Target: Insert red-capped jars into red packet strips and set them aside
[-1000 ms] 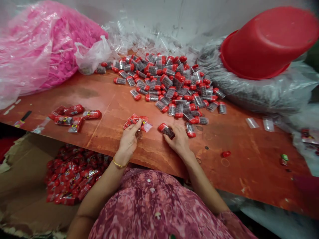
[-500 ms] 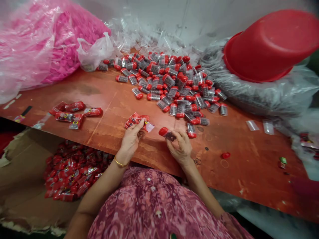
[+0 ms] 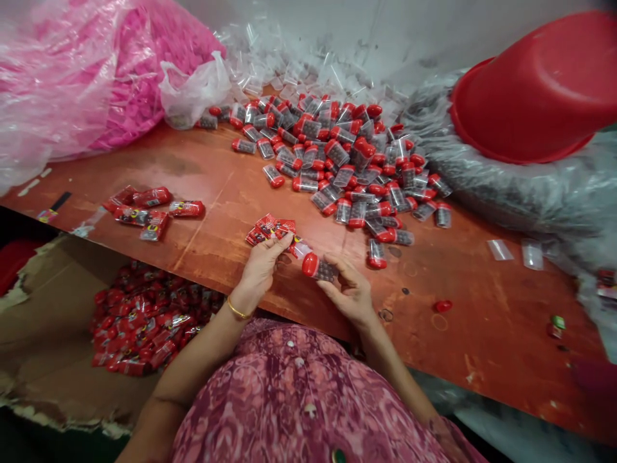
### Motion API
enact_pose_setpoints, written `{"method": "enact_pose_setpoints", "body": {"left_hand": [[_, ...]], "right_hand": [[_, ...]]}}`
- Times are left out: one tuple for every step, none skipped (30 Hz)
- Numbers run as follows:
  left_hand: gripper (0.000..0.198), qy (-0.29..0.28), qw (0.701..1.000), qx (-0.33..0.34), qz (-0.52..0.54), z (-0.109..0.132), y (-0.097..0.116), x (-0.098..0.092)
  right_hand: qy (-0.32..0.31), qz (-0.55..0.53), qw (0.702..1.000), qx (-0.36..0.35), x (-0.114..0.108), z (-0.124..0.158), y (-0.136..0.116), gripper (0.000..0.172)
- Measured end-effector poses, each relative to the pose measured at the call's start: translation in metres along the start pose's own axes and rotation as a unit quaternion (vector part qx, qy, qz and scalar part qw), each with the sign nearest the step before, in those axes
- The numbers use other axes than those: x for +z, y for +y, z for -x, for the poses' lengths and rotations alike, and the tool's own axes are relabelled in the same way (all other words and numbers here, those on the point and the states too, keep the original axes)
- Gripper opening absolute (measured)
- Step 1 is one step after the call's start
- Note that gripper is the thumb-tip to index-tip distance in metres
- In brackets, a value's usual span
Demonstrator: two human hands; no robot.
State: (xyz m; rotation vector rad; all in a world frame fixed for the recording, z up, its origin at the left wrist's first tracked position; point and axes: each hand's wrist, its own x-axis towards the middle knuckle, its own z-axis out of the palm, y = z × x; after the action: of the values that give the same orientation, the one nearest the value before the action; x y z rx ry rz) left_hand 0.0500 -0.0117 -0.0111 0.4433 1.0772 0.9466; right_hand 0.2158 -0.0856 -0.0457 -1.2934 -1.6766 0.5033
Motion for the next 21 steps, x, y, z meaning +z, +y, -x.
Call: {"method": "enact_pose_setpoints", "body": {"left_hand": [[0.032,-0.008,1.0,0.005,-0.014,0.0,0.0,-0.001],[0.033,-0.014,0.999,0.008,-0.029,0.001,0.0,-0.001],[0.033,-0.017,0.999,0.01,-0.046,0.001,0.0,-0.002],[0.034,-0.019,0.998,0.012,-0.063,0.002,0.001,-0.003],[0.034,-0.017,0.997,0.012,-0.078,0.002,0.001,-0.003],[0.034,-0.015,0.996,0.011,-0.09,0.003,0.002,-0.003],[0.034,-0.013,0.995,0.009,-0.096,0.003,0.002,-0.003],[0.034,-0.013,0.995,0.006,-0.097,0.004,0.003,-0.002],[0.034,-0.014,0.996,0.003,-0.092,0.004,0.003,-0.001],[0.034,-0.015,0.996,0.0,-0.084,0.005,0.003,0.001],[0.034,-0.017,0.997,-0.004,-0.073,0.005,0.003,0.002],[0.035,-0.019,0.998,-0.007,-0.062,0.005,0.003,0.004],[0.036,-0.023,0.998,-0.009,-0.052,0.005,0.002,0.005],[0.037,-0.027,0.999,-0.007,-0.043,0.005,0.001,0.007],[0.039,-0.033,0.999,0.0,-0.035,0.005,-0.001,0.007],[0.04,-0.038,0.999,0.01,-0.028,0.004,-0.003,0.008],[0.041,-0.043,0.999,0.022,-0.02,0.003,-0.006,0.008],[0.042,-0.047,0.998,0.034,-0.015,0.003,-0.008,0.008],[0.042,-0.049,0.998,0.044,-0.011,0.002,-0.01,0.008],[0.042,-0.051,0.997,0.05,-0.009,0.002,-0.012,0.008],[0.042,-0.052,0.997,0.05,-0.008,0.002,-0.014,0.008]], "right_hand": [[-0.011,-0.012,1.0,0.01,-0.001,0.0,0.0,0.038],[-0.02,-0.022,0.999,0.016,-0.001,0.0,0.001,0.038],[-0.025,-0.03,0.999,0.02,-0.002,-0.001,0.001,0.038],[-0.028,-0.036,0.999,0.022,-0.002,-0.001,0.001,0.038],[-0.03,-0.039,0.999,0.024,-0.002,-0.002,0.001,0.038],[-0.029,-0.038,0.998,0.027,-0.003,-0.002,0.001,0.038],[-0.028,-0.036,0.998,0.03,-0.003,-0.003,0.001,0.037],[-0.027,-0.033,0.999,0.032,-0.003,-0.004,0.0,0.037],[-0.027,-0.032,0.999,0.033,-0.003,-0.005,0.0,0.037],[-0.027,-0.03,0.999,0.031,-0.003,-0.006,0.0,0.037],[-0.028,-0.028,0.999,0.03,-0.003,-0.007,-0.001,0.037],[-0.03,-0.024,0.999,0.027,-0.003,-0.008,-0.001,0.037],[-0.033,-0.019,0.999,0.022,-0.004,-0.009,-0.001,0.037],[-0.035,-0.013,0.999,0.014,-0.004,-0.01,-0.001,0.037],[-0.037,-0.005,0.999,0.005,-0.004,-0.011,-0.001,0.037],[-0.038,0.004,0.999,-0.005,-0.003,-0.012,-0.001,0.038],[-0.037,0.014,0.999,-0.013,-0.003,-0.013,-0.001,0.039],[-0.034,0.025,0.999,-0.018,-0.002,-0.014,-0.001,0.039],[-0.029,0.037,0.999,-0.021,-0.001,-0.014,-0.001,0.039],[-0.019,0.051,0.998,-0.023,0.001,-0.014,-0.002,0.039],[-0.006,0.066,0.998,-0.025,0.003,-0.014,-0.002,0.04]]}}
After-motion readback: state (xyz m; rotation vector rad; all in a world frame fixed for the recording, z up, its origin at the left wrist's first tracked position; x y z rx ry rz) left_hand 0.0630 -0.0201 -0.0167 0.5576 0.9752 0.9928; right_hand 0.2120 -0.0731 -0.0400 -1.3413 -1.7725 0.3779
